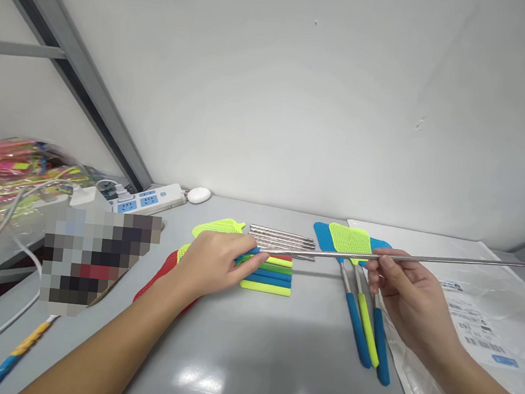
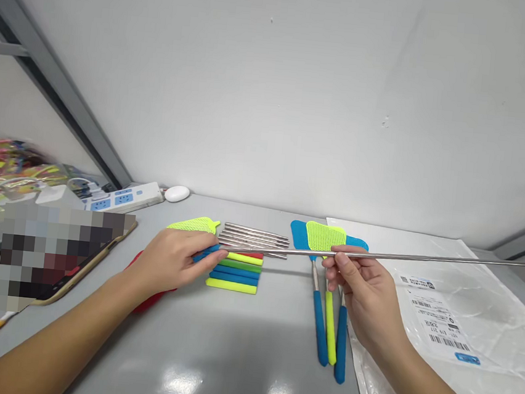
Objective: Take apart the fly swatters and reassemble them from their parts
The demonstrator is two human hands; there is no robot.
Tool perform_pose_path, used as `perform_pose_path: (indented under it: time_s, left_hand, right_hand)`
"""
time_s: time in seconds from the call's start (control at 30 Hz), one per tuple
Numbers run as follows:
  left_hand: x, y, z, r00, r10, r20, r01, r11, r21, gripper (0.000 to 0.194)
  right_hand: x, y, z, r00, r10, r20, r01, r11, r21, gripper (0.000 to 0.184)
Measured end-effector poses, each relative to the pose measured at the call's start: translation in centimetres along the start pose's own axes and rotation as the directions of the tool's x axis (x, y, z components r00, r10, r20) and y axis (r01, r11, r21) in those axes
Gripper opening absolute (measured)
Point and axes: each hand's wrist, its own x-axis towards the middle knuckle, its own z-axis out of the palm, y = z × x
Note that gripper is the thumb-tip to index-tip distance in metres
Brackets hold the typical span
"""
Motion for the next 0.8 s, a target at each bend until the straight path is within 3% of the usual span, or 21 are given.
perform_pose_path:
  time_s: [0.27, 0.47, 0.6, 0.8]
  left_hand:
    - [-0.2, 0.0, 0.0, 1.0, 0.032, -0.001, -0.031, 0.998, 0.049, 0.04]
    - [-0.3, 0.7, -0.4, 0.996, 0.083, -0.045, -0.078, 0.992, 0.097, 0.041]
    - [-0.4, 2.3, 0.3, 0.987, 0.147, -0.057, -0.145, 0.988, 0.046, 0.042]
    - [-0.4, 6.0, 1.0, 0.982, 0.169, -0.085, -0.171, 0.985, -0.017, 0.044]
  right_hand:
    - [0.3, 0.3, -0.6, 0.999, 0.021, 0.029, -0.019, 0.998, -0.065, 0.021]
    - [-0.6, -0.1, 0.2, 0.998, 0.016, 0.057, -0.01, 0.995, -0.094, 0.019]
    - [-1.9, 0.7, 1.4, 0.988, 0.058, 0.143, -0.036, 0.988, -0.151, 0.018]
    - [-4.1, 0.9, 2.7, 0.979, 0.096, 0.178, -0.049, 0.966, -0.255, 0.021]
